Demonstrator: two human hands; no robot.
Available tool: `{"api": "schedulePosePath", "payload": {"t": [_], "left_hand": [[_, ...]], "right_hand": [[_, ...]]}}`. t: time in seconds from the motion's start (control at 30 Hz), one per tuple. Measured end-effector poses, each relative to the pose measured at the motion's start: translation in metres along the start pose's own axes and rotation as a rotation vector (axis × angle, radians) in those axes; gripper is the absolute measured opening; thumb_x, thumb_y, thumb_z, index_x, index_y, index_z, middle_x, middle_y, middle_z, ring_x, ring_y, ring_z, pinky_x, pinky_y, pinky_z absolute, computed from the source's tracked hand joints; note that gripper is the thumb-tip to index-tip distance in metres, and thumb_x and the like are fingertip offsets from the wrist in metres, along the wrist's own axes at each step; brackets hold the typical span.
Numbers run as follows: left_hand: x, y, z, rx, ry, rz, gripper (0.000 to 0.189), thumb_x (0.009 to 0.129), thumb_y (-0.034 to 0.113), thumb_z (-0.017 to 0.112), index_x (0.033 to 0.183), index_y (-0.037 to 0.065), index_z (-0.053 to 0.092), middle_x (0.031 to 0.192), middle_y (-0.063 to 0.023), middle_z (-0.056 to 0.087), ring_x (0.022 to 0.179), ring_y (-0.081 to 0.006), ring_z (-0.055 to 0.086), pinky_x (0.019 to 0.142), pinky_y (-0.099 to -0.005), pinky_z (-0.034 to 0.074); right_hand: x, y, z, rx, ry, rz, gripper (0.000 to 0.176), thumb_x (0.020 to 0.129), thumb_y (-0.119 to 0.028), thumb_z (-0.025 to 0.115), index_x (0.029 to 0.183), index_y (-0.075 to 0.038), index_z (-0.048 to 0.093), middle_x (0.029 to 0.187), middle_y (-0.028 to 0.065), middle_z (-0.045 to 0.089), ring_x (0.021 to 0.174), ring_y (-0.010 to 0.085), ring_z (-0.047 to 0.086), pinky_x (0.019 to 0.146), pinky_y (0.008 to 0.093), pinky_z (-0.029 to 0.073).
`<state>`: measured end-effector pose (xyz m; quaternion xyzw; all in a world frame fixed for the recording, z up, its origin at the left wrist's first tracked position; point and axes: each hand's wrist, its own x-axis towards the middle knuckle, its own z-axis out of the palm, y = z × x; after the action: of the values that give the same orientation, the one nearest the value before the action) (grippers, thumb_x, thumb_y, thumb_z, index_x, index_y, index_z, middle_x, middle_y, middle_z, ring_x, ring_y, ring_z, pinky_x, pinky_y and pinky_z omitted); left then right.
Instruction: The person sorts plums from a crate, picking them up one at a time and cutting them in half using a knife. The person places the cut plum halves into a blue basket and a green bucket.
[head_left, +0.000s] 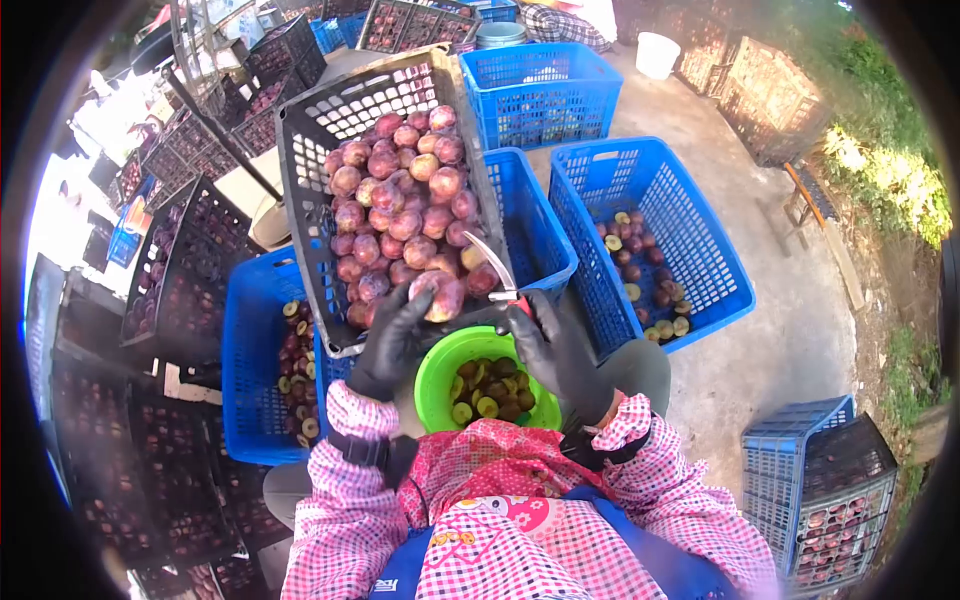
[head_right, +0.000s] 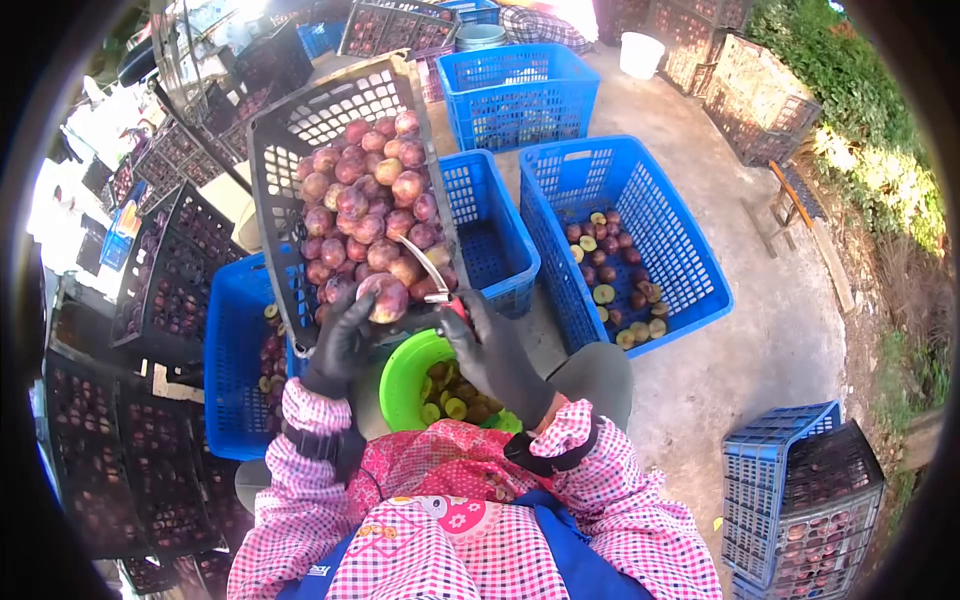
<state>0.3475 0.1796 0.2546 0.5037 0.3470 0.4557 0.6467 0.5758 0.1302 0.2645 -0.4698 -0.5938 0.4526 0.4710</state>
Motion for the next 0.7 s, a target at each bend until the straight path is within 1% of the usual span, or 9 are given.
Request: {"api": "schedulePosePath", "payload": {"t": [0.03, 0.07, 0.1, 0.17, 0.23, 0.3, 0.5, 0.63, 0.7], "left_hand": [[-0.013, -0.006, 0.002, -0.122, -0.009, -0.027, 0.053, 0.098, 0.037, 0.059, 0.134, 0.0, 0.049, 0.127, -0.0075, 0.057, 0.111, -0.0188, 0.06, 0.091, -0.0335, 0.051], [-0.023, -0.01, 0.005, -0.242, -0.02, -0.045, 0.057, 0.097, 0.041, 0.059, 0.136, 0.001, 0.047, 0.126, -0.0069, 0.058, 0.113, -0.017, 0.059, 0.097, -0.0337, 0.048], [-0.031, -0.009, 0.014, -0.258, -0.041, 0.032, 0.047, 0.099, 0.039, 0.057, 0.132, 0.007, 0.049, 0.126, -0.0024, 0.057, 0.115, -0.013, 0.057, 0.09, -0.0302, 0.05], [-0.046, -0.007, 0.02, -0.303, -0.028, -0.023, 0.049, 0.099, 0.046, 0.054, 0.131, 0.008, 0.05, 0.122, -0.0023, 0.059, 0.112, -0.0127, 0.058, 0.091, -0.0298, 0.05], [-0.057, 0.001, 0.026, -0.34, -0.026, -0.064, 0.05, 0.099, 0.048, 0.052, 0.13, 0.007, 0.051, 0.12, -0.0027, 0.059, 0.111, -0.0125, 0.058, 0.093, -0.0298, 0.049], [-0.063, 0.007, 0.034, -0.122, 0.076, -0.069, 0.052, 0.1, 0.05, 0.051, 0.127, 0.006, 0.052, 0.117, -0.0037, 0.06, 0.109, -0.0122, 0.058, 0.095, -0.0294, 0.048], [-0.068, -0.001, 0.031, 0.037, 0.093, 0.027, 0.056, 0.098, 0.053, 0.052, 0.123, 0.004, 0.053, 0.116, -0.0055, 0.059, 0.107, -0.0141, 0.056, 0.095, -0.0309, 0.046], [-0.071, 0.003, 0.037, 0.15, 0.137, 0.073, 0.056, 0.099, 0.051, 0.052, 0.124, 0.002, 0.052, 0.115, -0.0072, 0.06, 0.107, -0.0158, 0.057, 0.095, -0.0334, 0.046], [-0.07, 0.007, 0.042, 0.326, 0.147, 0.188, 0.054, 0.1, 0.049, 0.051, 0.124, 0.001, 0.05, 0.113, -0.0087, 0.06, 0.105, -0.0187, 0.058, 0.095, -0.0349, 0.045]], "right_hand": [[-0.002, 0.006, 0.011, 0.054, -0.001, -0.044, 0.027, 0.101, -0.031, 0.055, 0.108, -0.004, 0.055, 0.078, 0.016, 0.062, 0.067, 0.03, 0.064, 0.06, 0.0381, 0.047], [-0.004, 0.002, 0.017, 0.06, -0.015, -0.049, 0.027, 0.101, -0.031, 0.055, 0.108, -0.004, 0.055, 0.078, 0.016, 0.062, 0.067, 0.03, 0.064, 0.06, 0.0381, 0.047], [-0.007, -0.004, 0.022, -0.023, -0.029, -0.127, 0.027, 0.101, -0.03, 0.055, 0.104, -0.004, 0.054, 0.077, 0.017, 0.061, 0.067, 0.0329, 0.063, 0.059, 0.0389, 0.046], [-0.011, -0.007, 0.028, -0.161, -0.06, -0.213, 0.026, 0.1, -0.029, 0.056, 0.098, -0.003, 0.052, 0.075, 0.0204, 0.057, 0.068, 0.0408, 0.06, 0.058, 0.0421, 0.045], [-0.015, -0.013, 0.03, -0.198, -0.051, -0.237, 0.025, 0.099, -0.027, 0.057, 0.097, -0.003, 0.052, 0.075, 0.0206, 0.058, 0.068, 0.0412, 0.06, 0.058, 0.043, 0.045], [-0.019, -0.023, 0.032, -0.236, -0.037, -0.26, 0.024, 0.098, -0.026, 0.058, 0.097, -0.003, 0.053, 0.076, 0.0209, 0.058, 0.068, 0.0416, 0.06, 0.058, 0.0439, 0.045], [-0.025, -0.031, 0.035, -0.335, -0.04, -0.33, 0.022, 0.096, -0.024, 0.061, 0.095, -0.003, 0.052, 0.072, 0.0199, 0.059, 0.065, 0.0407, 0.06, 0.056, 0.0457, 0.045], [-0.033, -0.017, 0.04, -0.326, -0.083, -0.256, 0.02, 0.097, -0.023, 0.058, 0.097, -0.003, 0.053, 0.07, 0.0196, 0.059, 0.064, 0.0399, 0.06, 0.055, 0.0466, 0.044], [-0.033, -0.008, 0.042, -0.331, -0.08, -0.244, 0.02, 0.098, -0.023, 0.057, 0.097, -0.003, 0.053, 0.069, 0.0199, 0.058, 0.064, 0.0397, 0.06, 0.055, 0.0468, 0.044]]}}
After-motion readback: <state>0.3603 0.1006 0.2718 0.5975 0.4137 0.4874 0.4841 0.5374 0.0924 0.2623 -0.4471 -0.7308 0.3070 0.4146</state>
